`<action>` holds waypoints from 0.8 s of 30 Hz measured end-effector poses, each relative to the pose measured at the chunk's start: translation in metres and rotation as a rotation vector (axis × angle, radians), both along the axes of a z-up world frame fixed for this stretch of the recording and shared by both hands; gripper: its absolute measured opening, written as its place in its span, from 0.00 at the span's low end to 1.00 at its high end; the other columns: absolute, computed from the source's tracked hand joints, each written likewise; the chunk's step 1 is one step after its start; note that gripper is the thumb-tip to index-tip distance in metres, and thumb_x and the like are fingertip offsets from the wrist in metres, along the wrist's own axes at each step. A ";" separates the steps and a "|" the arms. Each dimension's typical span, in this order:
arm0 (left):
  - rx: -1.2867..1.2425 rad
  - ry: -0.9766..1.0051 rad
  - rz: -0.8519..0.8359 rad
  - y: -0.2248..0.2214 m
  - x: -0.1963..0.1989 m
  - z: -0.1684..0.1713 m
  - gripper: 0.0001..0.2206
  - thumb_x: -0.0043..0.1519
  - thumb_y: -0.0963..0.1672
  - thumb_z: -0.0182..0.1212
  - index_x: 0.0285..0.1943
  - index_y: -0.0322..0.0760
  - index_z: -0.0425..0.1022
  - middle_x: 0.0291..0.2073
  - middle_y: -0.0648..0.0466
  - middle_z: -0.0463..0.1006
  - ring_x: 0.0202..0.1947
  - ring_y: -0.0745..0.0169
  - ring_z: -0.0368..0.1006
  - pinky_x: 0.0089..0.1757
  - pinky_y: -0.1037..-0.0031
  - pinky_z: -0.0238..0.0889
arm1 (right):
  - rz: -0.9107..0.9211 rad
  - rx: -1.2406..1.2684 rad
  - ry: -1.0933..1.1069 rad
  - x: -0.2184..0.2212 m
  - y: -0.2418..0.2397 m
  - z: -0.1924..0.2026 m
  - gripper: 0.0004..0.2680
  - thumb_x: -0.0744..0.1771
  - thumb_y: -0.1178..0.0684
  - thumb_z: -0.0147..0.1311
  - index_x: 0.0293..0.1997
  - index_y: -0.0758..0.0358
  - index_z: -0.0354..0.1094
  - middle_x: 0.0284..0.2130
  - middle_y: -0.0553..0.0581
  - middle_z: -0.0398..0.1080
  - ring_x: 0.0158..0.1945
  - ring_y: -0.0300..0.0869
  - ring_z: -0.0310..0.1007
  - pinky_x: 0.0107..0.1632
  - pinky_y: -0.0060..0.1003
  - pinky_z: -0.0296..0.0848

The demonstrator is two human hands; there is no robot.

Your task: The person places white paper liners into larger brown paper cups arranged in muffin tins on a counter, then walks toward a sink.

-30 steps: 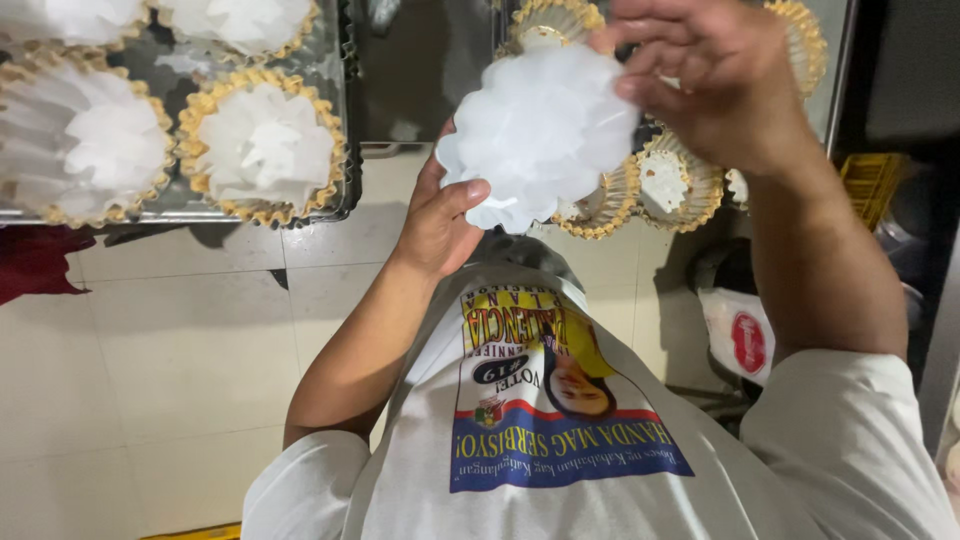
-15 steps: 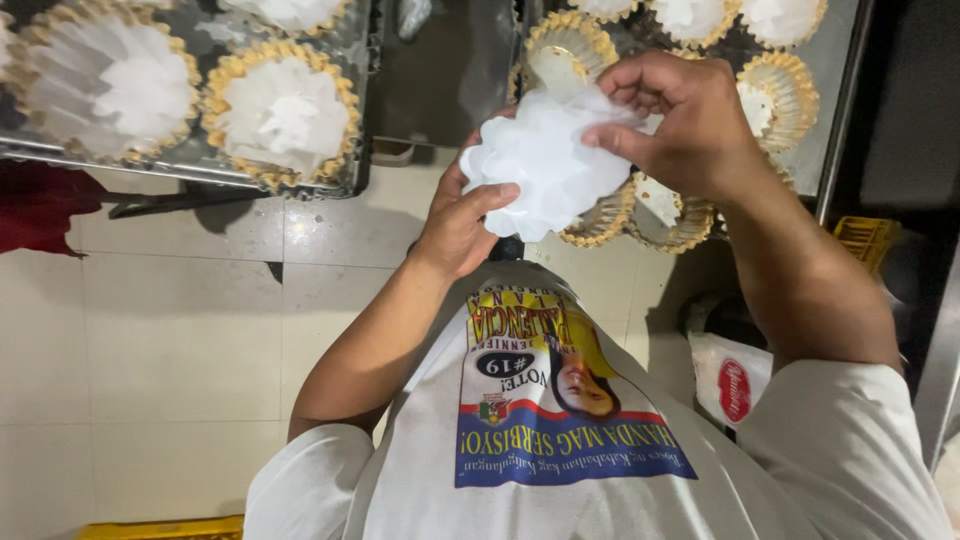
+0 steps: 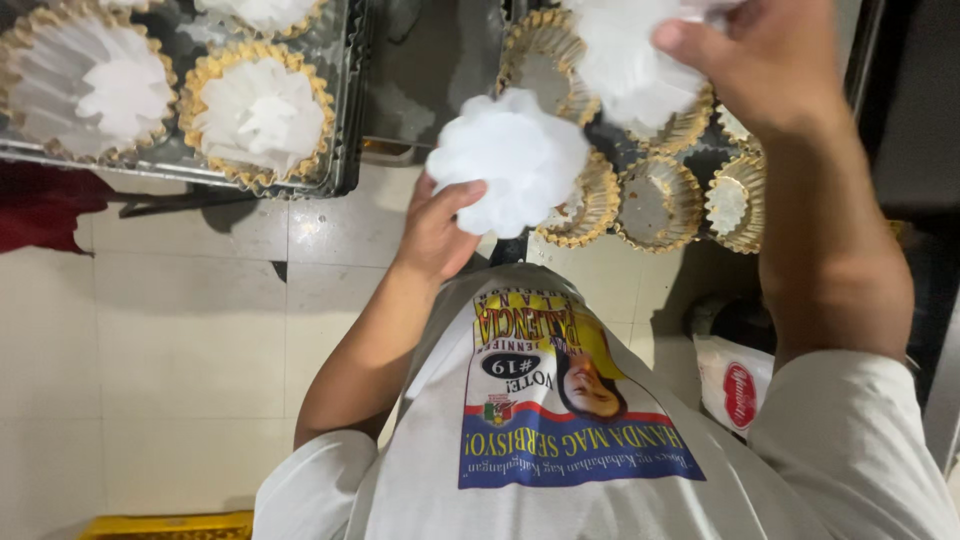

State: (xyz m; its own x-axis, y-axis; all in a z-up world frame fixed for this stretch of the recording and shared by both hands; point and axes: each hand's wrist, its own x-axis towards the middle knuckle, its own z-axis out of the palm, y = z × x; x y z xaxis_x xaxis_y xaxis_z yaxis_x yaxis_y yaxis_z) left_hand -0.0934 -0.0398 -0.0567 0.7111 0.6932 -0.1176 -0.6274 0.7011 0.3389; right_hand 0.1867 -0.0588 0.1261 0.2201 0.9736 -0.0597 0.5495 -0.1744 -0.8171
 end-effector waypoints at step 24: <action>0.195 0.210 0.082 -0.010 -0.002 0.048 0.40 0.55 0.39 0.66 0.79 0.35 0.52 0.68 0.46 0.65 0.71 0.49 0.63 0.70 0.57 0.58 | 0.344 0.132 -0.083 -0.033 -0.006 -0.044 0.11 0.62 0.53 0.72 0.40 0.63 0.72 0.36 0.51 0.74 0.39 0.37 0.73 0.38 0.32 0.67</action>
